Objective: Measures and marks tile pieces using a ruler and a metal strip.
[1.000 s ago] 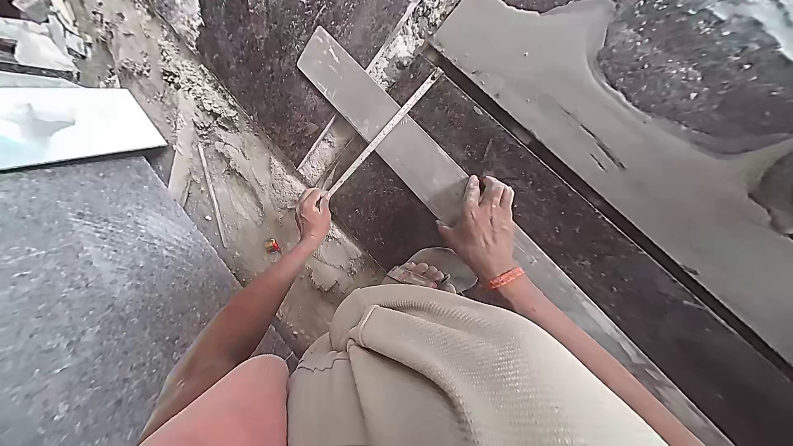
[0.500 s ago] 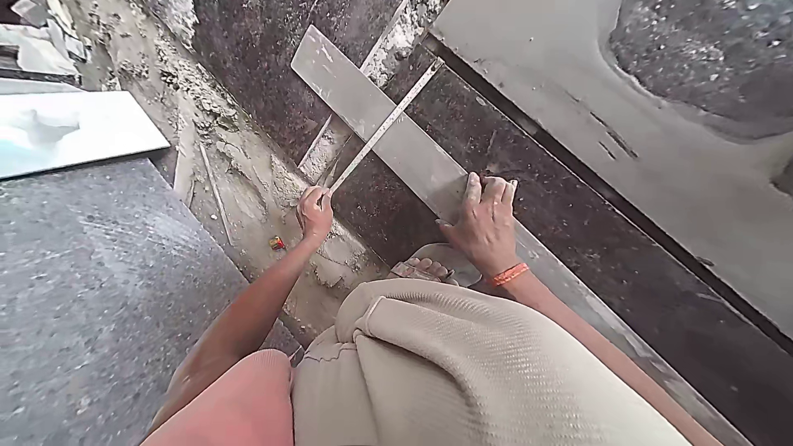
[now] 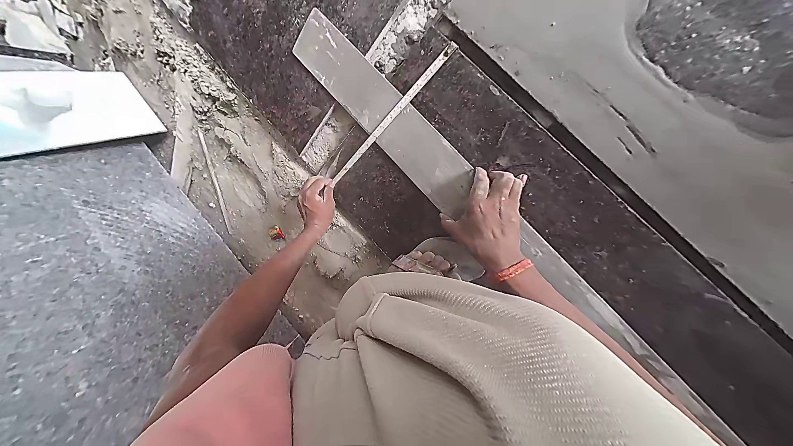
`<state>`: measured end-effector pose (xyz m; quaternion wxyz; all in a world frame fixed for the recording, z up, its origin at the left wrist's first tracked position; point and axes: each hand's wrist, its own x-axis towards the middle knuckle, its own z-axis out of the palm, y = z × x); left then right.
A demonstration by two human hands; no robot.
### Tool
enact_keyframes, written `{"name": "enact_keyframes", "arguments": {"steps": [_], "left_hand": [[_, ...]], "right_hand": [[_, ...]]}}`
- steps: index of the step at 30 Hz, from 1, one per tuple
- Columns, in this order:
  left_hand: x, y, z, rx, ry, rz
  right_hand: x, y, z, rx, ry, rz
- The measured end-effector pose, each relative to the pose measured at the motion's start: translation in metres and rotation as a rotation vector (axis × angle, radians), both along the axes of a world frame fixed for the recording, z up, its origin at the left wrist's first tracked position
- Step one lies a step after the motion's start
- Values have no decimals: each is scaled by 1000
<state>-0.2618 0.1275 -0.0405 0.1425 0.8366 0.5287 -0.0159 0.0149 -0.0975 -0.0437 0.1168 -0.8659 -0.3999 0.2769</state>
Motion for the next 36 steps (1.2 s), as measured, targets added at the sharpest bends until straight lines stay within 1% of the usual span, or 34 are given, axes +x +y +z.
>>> {"name": "enact_keyframes", "arguments": {"steps": [5,10,18,24,27,29,31,33,36], "left_hand": [[-2,2,-1,-8,14,-6],[-4,-1,0,-4,11,-1],[-3,-1,-1,-1,20,11],[-1,3,-4,0,-1,10],[0,3,-2,-6,6,26],[-2,-2,6,-34,43,42],[14,8,3,-59,38,8],[9,8,7,-63,35,-19],[11,10,11,-92,68,2]], "right_hand": [[0,0,0,25,4,6],[-1,2,3,-19,33,-6],[-3,2,2,-19,31,-10],[-1,2,-1,9,29,-31],[-1,2,-2,21,32,-12],[-4,-2,2,25,71,-5],[7,2,2,25,71,-20],[4,1,6,21,64,-10],[3,1,7,36,40,-3]]}}
